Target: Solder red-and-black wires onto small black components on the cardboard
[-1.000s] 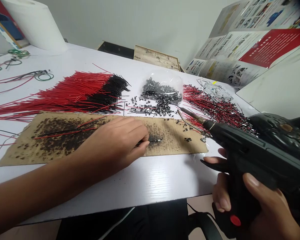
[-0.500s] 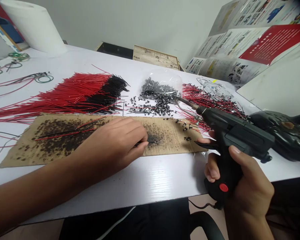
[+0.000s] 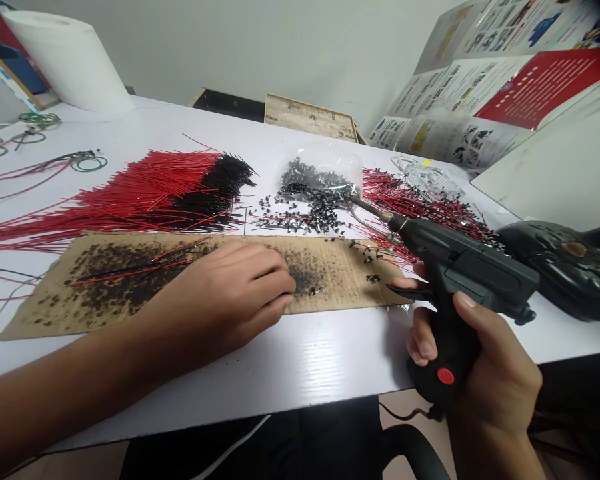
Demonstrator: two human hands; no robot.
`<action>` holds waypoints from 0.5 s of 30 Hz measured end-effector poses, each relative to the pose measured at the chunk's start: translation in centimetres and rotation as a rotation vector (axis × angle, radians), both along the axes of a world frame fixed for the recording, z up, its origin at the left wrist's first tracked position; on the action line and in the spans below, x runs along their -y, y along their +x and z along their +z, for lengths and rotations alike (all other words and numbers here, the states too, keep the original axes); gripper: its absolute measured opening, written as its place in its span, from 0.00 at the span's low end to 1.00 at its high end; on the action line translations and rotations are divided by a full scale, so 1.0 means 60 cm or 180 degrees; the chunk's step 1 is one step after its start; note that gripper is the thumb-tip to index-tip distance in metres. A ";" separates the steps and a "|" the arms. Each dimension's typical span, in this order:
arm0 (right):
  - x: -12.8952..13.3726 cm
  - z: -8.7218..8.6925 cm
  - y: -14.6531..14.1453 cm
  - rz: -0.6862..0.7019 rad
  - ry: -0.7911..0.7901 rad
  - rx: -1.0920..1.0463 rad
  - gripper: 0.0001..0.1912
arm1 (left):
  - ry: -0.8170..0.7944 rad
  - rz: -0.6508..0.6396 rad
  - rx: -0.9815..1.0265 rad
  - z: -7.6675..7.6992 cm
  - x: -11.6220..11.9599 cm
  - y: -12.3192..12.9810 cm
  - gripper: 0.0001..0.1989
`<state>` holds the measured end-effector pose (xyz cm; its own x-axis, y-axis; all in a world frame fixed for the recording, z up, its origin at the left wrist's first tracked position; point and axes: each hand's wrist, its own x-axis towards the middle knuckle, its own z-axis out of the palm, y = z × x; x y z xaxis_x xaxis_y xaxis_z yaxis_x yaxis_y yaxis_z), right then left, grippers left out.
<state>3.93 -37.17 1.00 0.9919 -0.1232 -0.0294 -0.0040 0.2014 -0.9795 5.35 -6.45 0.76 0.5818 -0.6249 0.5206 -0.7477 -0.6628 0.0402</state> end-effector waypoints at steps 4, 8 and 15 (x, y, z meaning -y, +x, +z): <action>0.001 -0.004 -0.001 -0.0012 0.0003 0.0052 0.19 | 0.0030 -0.0108 -0.0042 0.002 0.000 -0.005 0.14; 0.000 -0.008 -0.002 -0.0116 0.0029 -0.0031 0.21 | 0.0030 -0.0122 -0.0041 -0.001 -0.002 -0.005 0.13; 0.006 -0.009 -0.002 -0.0057 0.0035 -0.0103 0.23 | -0.0017 -0.0108 -0.0052 -0.003 -0.003 -0.003 0.12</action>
<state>3.82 -37.53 0.47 0.9881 -0.1406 -0.0630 -0.0321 0.2124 -0.9767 5.19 -6.30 0.55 0.5688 -0.6418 0.5144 -0.7691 -0.6367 0.0560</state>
